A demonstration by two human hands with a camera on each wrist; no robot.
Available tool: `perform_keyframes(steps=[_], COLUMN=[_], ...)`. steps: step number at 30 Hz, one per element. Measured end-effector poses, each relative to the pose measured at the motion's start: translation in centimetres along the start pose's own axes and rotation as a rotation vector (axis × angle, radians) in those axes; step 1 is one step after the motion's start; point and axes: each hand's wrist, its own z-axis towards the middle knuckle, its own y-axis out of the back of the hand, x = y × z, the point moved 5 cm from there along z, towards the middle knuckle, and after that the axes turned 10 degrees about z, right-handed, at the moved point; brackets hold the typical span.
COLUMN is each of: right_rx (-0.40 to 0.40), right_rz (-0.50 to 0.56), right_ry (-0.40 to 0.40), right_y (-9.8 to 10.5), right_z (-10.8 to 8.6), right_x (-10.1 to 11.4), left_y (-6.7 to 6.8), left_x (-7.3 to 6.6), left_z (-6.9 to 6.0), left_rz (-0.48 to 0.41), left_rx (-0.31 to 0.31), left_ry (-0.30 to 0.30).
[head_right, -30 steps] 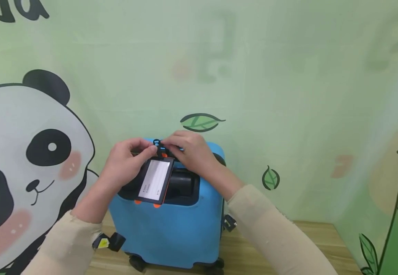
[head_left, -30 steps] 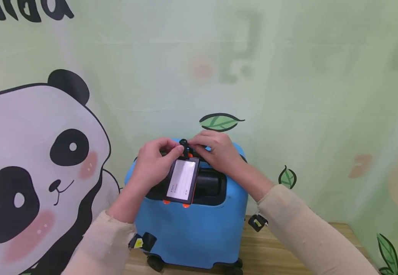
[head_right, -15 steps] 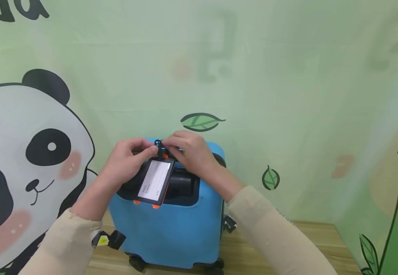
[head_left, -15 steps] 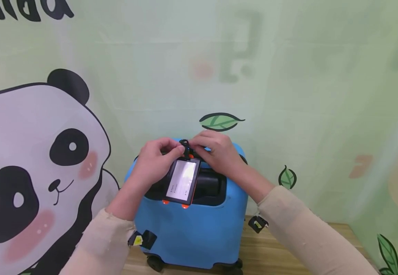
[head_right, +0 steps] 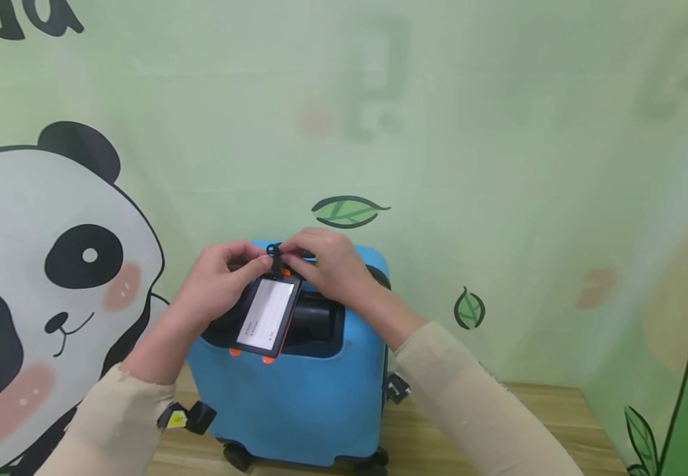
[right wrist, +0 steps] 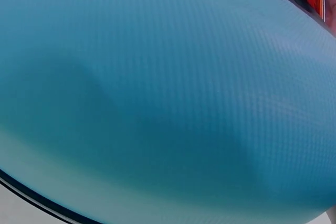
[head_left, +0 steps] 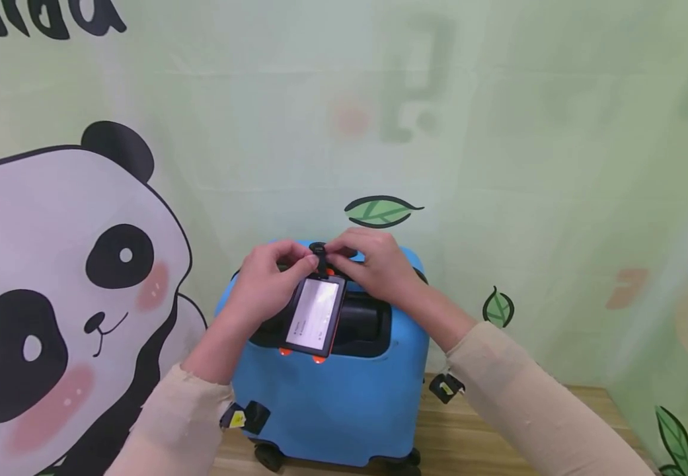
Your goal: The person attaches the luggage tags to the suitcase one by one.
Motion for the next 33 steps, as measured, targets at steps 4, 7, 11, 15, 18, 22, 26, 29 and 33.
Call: perform_keyframes(steps=[4, 7, 11, 15, 18, 22, 26, 29, 33], right_rx=[0.038, 0.075, 0.125, 0.141, 0.119, 0.096, 0.085, 0.075, 0.071], right_rz=[0.039, 0.070, 0.076, 0.031, -0.003, -0.056, -0.114, -0.137, -0.140], right_ry=[-0.058, -0.114, -0.182, -0.178, -0.131, -0.053, 0.014, 0.051, 0.063], right_y=[-0.1, -0.1, -0.2, -0.3, -0.2, -0.1, 0.0, 0.0, -0.1], right_z=[0.1, 0.2, 0.4, 0.6, 0.5, 0.4, 0.4, 0.3, 0.4], right_x=[-0.2, -0.5, -1.0, -1.1, -0.9, -0.4, -0.1, 0.1, 0.2], left_y=[0.0, 0.1, 0.2, 0.2, 0.2, 0.2, 0.2, 0.2, 0.2], left_x=[0.3, 0.5, 0.7, 0.9, 0.9, 0.9, 0.9, 0.7, 0.7], left_z=[0.0, 0.1, 0.2, 0.2, 0.3, 0.4, 0.6, 0.6, 0.6], left_rz=[-0.023, -0.045, -0.065, -0.075, -0.080, -0.087, -0.088, -0.091, -0.093], left_rx=[0.013, 0.027, 0.042, 0.057, 0.073, 0.084, 0.090, 0.100, 0.106], left_ry=[-0.013, -0.015, -0.011, -0.006, -0.002, 0.021, 0.036, 0.034, 0.037])
